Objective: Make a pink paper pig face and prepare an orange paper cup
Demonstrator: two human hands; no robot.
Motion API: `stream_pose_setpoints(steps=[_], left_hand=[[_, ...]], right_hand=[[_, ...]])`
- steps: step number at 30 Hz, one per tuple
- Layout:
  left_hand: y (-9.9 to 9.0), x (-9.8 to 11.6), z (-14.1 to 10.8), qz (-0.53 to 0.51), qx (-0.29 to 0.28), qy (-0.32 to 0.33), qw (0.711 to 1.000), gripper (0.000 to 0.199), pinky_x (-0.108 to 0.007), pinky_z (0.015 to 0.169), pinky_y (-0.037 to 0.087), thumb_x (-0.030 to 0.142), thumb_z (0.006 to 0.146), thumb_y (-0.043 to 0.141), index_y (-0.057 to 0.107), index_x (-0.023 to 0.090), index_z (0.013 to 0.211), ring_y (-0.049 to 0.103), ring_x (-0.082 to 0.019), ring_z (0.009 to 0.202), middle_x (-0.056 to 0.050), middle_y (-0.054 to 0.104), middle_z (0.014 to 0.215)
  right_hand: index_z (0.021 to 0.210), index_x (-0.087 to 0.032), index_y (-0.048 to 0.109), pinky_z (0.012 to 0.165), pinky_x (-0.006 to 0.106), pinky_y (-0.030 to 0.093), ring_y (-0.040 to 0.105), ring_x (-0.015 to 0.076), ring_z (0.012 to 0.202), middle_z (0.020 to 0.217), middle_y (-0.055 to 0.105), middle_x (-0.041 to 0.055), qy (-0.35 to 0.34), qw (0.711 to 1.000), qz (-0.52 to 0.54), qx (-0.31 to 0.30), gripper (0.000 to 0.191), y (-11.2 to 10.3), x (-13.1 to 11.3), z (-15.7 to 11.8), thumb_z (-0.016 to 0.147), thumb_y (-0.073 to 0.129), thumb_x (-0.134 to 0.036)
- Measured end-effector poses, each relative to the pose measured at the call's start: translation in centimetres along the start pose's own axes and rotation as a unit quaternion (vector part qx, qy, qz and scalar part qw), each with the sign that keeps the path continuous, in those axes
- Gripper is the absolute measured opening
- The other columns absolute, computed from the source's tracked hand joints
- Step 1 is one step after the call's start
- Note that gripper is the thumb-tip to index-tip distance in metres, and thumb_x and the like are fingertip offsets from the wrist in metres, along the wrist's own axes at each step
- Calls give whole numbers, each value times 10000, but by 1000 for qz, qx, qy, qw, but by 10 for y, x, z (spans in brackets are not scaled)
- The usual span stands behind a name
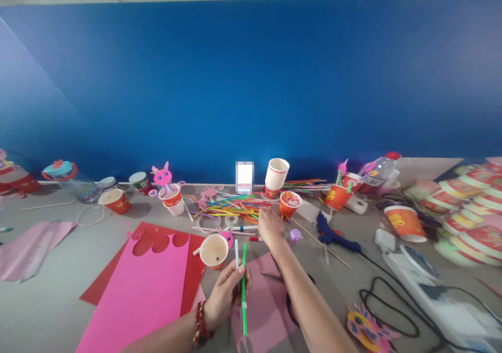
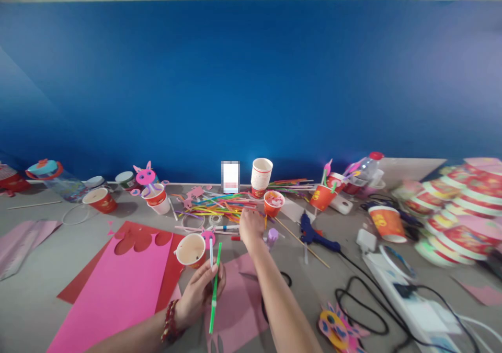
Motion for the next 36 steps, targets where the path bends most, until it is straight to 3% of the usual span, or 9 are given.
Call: stream_pose_setpoints(steps=[4,9,14,20,24,26,29,32,36], left_hand=[[1,1,0,19,-8,5,1000,351,-199,379,164,469,910,539,533,154,755,294,-43,381,48,486,517],[2,4,1,25,-11,7,1000,362,-202,381,174,460,932,503,535,153,743,309,-51,380,37,494,509],[1,1,2,12,-15,1,1000,332,-198,380,171,456,924,519,526,161,770,311,-54,373,42,500,500],[2,2,1,31,-15,-1,999,338,-195,385,172,472,922,514,525,162,788,310,-53,366,49,491,496],[0,2,1,36,-9,-4,999,351,-194,397,178,498,910,524,522,166,798,306,-54,379,52,487,500],[-1,0,1,33,-4,-6,999,352,-196,402,181,505,898,540,523,166,805,311,-56,382,53,486,498],[-3,-1,1,28,12,-8,1000,371,-201,403,183,531,874,562,523,168,813,319,-58,381,55,483,495],[-2,4,0,29,20,-3,999,391,-205,401,183,553,864,562,512,173,788,310,-58,380,57,468,482],[3,16,-3,39,22,6,999,389,-204,398,181,535,888,536,513,172,750,310,-55,391,44,484,494]], right_hand=[[1021,-125,627,733,287,475,653,223,915,968,674,130,-20,998,37,42,186,-24,-2,-5,895,518,-42],[911,-174,640,724,257,438,632,191,867,1035,650,88,-80,986,93,109,181,-62,-7,-17,840,543,-38],[918,-164,632,792,315,422,583,249,907,924,667,92,-99,967,137,189,171,-92,-2,-28,873,506,-57],[918,-177,632,794,317,440,595,243,874,903,694,81,-121,943,197,238,175,-102,5,-30,888,487,-84],[1115,-160,592,824,332,453,621,247,920,970,697,113,-112,928,239,263,253,-105,15,-36,952,399,-147],[1175,-162,563,831,331,458,631,244,933,979,698,112,-107,917,295,246,274,-105,19,-39,971,383,-190],[1189,-185,555,742,298,486,646,208,806,888,699,69,-109,886,424,151,266,-94,17,-41,974,431,-279],[1201,-198,543,611,255,483,595,155,638,779,660,21,-135,832,537,38,283,-80,4,-50,975,460,-347],[1224,-199,518,569,225,461,550,117,596,763,622,-3,-166,756,629,-75,300,-61,-10,-71,983,470,-371]])
Point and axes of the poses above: each hand's wrist, its own z-axis towards the middle knuckle, its own y-axis out of the palm, x = y × z, the point moved 8 cm from there along z, towards the middle knuckle
